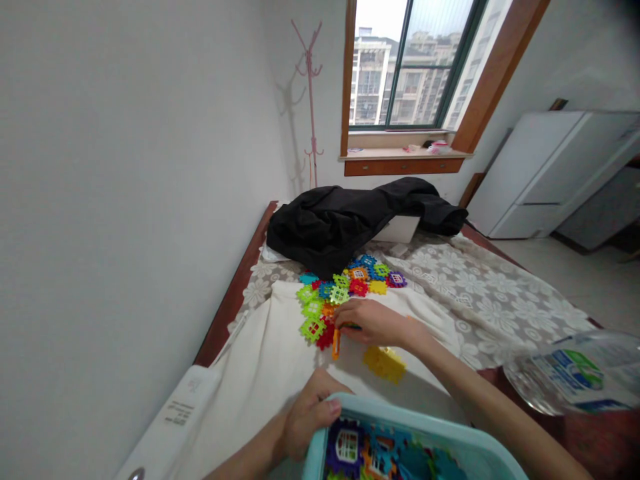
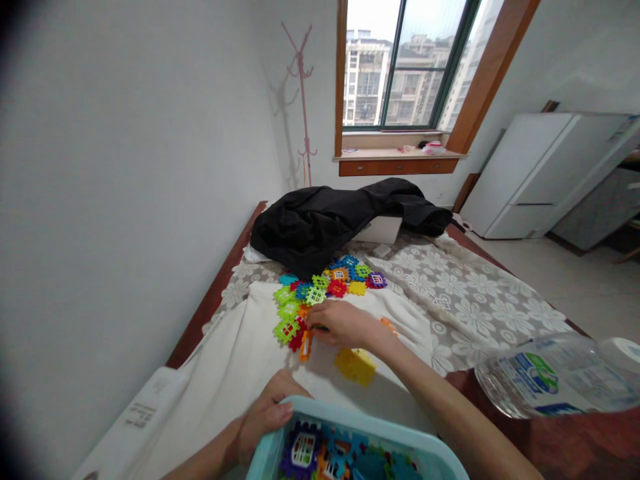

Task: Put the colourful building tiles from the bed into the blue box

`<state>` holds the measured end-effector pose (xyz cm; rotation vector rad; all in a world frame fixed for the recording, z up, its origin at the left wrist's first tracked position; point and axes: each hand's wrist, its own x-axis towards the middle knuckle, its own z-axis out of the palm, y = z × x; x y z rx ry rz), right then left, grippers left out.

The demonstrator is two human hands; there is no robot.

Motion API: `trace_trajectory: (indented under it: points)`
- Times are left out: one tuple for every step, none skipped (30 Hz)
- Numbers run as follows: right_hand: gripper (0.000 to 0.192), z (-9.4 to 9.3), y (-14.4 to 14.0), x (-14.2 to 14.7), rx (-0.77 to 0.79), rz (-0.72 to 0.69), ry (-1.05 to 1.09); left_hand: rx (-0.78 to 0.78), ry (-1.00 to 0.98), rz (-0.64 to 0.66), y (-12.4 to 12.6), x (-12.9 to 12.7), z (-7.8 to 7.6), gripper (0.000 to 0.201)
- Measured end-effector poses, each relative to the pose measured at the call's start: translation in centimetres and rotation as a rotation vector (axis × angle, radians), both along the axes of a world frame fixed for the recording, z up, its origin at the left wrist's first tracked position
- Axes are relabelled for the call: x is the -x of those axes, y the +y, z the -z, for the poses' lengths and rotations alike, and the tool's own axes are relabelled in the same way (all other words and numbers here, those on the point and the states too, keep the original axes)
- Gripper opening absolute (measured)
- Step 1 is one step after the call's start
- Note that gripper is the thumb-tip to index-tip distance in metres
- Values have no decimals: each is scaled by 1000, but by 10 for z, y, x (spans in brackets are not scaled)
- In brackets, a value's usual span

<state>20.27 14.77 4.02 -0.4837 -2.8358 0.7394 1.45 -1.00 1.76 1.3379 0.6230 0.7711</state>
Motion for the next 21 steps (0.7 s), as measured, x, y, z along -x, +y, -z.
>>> trace_trajectory:
  points:
    - [20, 2, 7, -3, 36, 29, 46, -2, -7, 2, 0, 0, 1, 57]
    - [21, 4, 12, -6, 71, 69, 88, -7, -12, 3, 0, 0, 1, 57]
    - [20, 6, 17, -9, 102, 112, 121, -9, -16, -1, 0, 0, 2, 56]
    - [19, 7, 21, -12, 129, 151, 146, -5, -18, -11, 0, 0, 3, 56]
    - [17, 8, 24, -15, 155, 188, 164, 0, -21, -14, 0, 0, 3, 55]
    - [17, 9, 26, -18, 182, 224, 180, 5, -25, -14, 0, 0, 2, 55]
    - [18, 9, 28, -20, 213, 253, 200, 8, -27, -11, 0, 0, 2, 55]
    - [20, 8, 29, -22, 251, 273, 223, 9, -26, -9, 0, -1, 0, 55]
    - [23, 6, 30, -24, 296, 287, 250, 6, -24, -7, 0, -1, -1, 55]
    - [26, 4, 31, -26, 346, 299, 279, 0, -22, -7, 0, -1, -2, 55]
    - [29, 2, 32, -27, 400, 307, 308, -4, -21, -8, 1, -1, -3, 55]
    - [32, -2, 32, -29, 457, 310, 335, -5, -20, -9, 1, -1, -4, 55]
    - [34, -8, 30, -30, 512, 304, 357, -3, -19, -9, 1, -1, -3, 56]
    - [34, -14, 27, -32, 560, 288, 380, 2, -20, -6, 1, -1, -2, 56]
    - [33, -22, 22, -34, 600, 258, 407, 16, -20, 0, 0, -1, 0, 57]
    - [31, -32, 15, -37, 634, 212, 434, 39, -24, -9, -1, 0, 3, 57]
    - [29, -44, 7, -39, 665, 146, 460, 65, -30, -40, -3, 1, 7, 57]
    - [27, -56, -3, -43, 699, 67, 482, 94, -35, -87, -6, 2, 12, 55]
    - [28, -68, -13, -46, 750, -13, 483, 121, -40, -159, -8, 3, 17, 53]
    - [34, -81, -22, -50, 811, -99, 449, 141, -36, -224, -11, 5, 21, 50]
    - [46, -92, -31, -53, 864, -186, 385, 158, -25, -273, -13, 7, 25, 48]
